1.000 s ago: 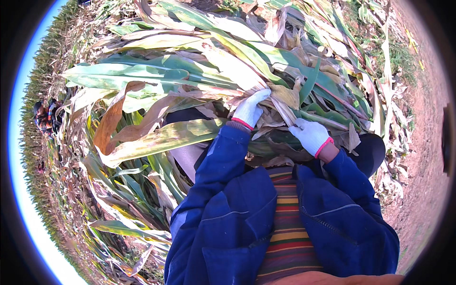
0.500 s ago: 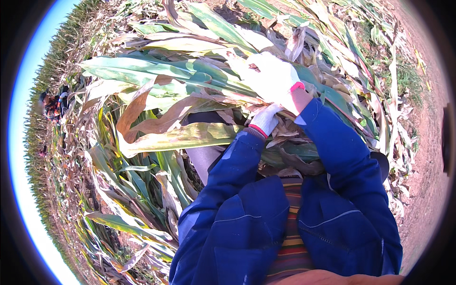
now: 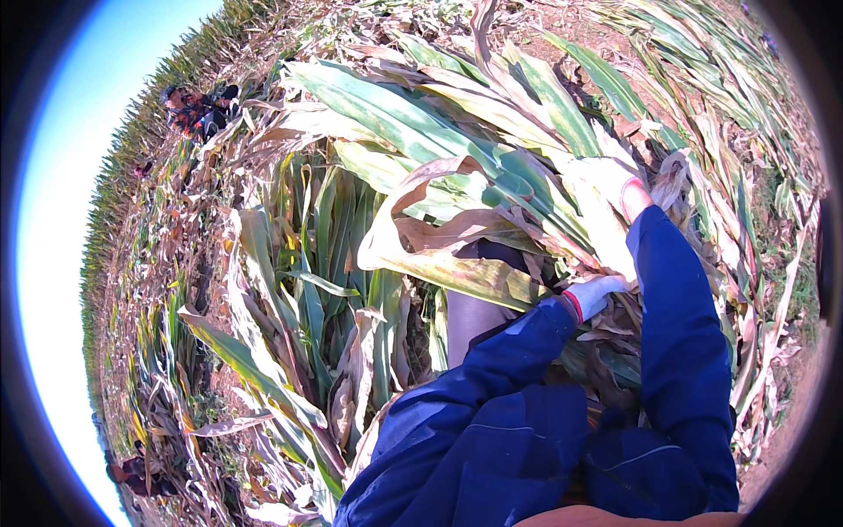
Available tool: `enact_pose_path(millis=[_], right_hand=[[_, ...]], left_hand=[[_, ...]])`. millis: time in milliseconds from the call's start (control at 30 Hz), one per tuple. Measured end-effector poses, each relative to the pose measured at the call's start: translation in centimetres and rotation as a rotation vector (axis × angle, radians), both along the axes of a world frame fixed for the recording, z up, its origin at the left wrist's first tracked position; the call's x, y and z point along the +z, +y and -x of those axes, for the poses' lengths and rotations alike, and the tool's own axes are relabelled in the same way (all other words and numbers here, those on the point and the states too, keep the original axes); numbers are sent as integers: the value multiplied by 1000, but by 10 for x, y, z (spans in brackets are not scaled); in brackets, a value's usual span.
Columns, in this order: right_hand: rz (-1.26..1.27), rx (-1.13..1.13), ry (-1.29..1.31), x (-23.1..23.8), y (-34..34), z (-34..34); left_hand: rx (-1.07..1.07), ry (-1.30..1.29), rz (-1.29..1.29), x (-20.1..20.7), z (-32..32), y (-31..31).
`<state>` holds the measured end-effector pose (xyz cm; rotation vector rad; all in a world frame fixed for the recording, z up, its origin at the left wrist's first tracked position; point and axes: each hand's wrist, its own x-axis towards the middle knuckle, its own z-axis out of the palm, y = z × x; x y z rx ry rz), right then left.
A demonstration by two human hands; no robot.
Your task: The person harvests corn by hand in a field. They repeatedly reach for corn cobs, pull them from the stalks, and remove the husks before placing the cobs into a container.
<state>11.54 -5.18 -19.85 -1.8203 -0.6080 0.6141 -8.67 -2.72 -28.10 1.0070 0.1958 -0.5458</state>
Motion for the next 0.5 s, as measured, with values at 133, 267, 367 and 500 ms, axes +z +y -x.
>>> enact_pose_path(millis=[133,267,367,500], right_hand=[[-86,-49,54,-9,1,1],[22,-157,64,-24,12,-16],[-8,-276,162,-44,11,-28],[207,-161,-190,-54,26,-34]], left_hand=[[-49,-31,2,-2,0,5],[21,-157,118,-29,-7,-6],[7,-122,103,4,3,0],[51,-63,157,4,6,4]])
